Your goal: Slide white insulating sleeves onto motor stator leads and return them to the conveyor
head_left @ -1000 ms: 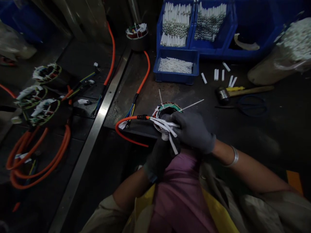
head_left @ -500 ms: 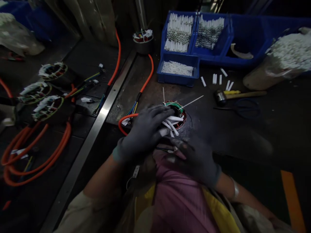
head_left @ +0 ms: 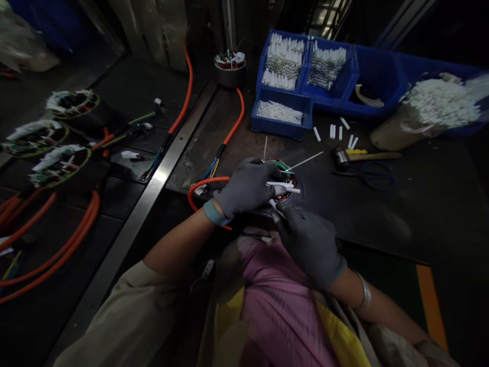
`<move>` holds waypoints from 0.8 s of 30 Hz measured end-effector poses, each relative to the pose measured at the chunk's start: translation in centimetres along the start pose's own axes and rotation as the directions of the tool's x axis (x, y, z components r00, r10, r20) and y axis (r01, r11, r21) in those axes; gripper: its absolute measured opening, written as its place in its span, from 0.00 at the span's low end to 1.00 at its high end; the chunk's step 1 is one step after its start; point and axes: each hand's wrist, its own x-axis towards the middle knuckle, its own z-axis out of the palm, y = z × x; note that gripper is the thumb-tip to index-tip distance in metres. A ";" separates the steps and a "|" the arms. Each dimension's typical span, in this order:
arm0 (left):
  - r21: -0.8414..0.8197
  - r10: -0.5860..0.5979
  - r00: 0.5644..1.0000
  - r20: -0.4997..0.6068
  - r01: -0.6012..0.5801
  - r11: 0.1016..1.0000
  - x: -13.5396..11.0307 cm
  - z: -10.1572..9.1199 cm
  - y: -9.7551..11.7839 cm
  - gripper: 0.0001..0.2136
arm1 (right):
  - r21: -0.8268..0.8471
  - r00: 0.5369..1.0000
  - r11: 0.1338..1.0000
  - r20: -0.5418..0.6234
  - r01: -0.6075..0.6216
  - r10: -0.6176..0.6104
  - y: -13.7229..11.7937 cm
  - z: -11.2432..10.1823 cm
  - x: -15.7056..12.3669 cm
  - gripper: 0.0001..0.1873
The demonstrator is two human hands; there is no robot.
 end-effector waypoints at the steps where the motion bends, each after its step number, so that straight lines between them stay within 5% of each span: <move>1: 0.003 0.002 1.000 -0.008 -0.002 1.000 0.0 0.1 -0.1 0.19 | 0.002 1.000 1.000 -0.014 -0.008 0.008 -0.2 0.3 0.3 0.17; 12: 0.037 0.010 1.000 -0.006 -0.010 0.999 -0.2 0.5 -0.4 0.13 | 0.014 0.989 0.989 0.010 -0.150 0.149 2.1 3.4 1.1 0.21; 19: -0.146 0.341 0.927 0.153 -0.321 0.936 -0.9 -1.1 -2.8 0.22 | 0.100 0.987 0.983 0.044 -0.156 0.152 1.5 2.3 -0.2 0.19; 24: -0.064 0.337 0.934 0.120 -0.331 0.941 -1.2 -0.1 -2.9 0.26 | -0.021 0.989 0.989 -0.042 -0.145 0.144 0.5 1.8 -1.5 0.14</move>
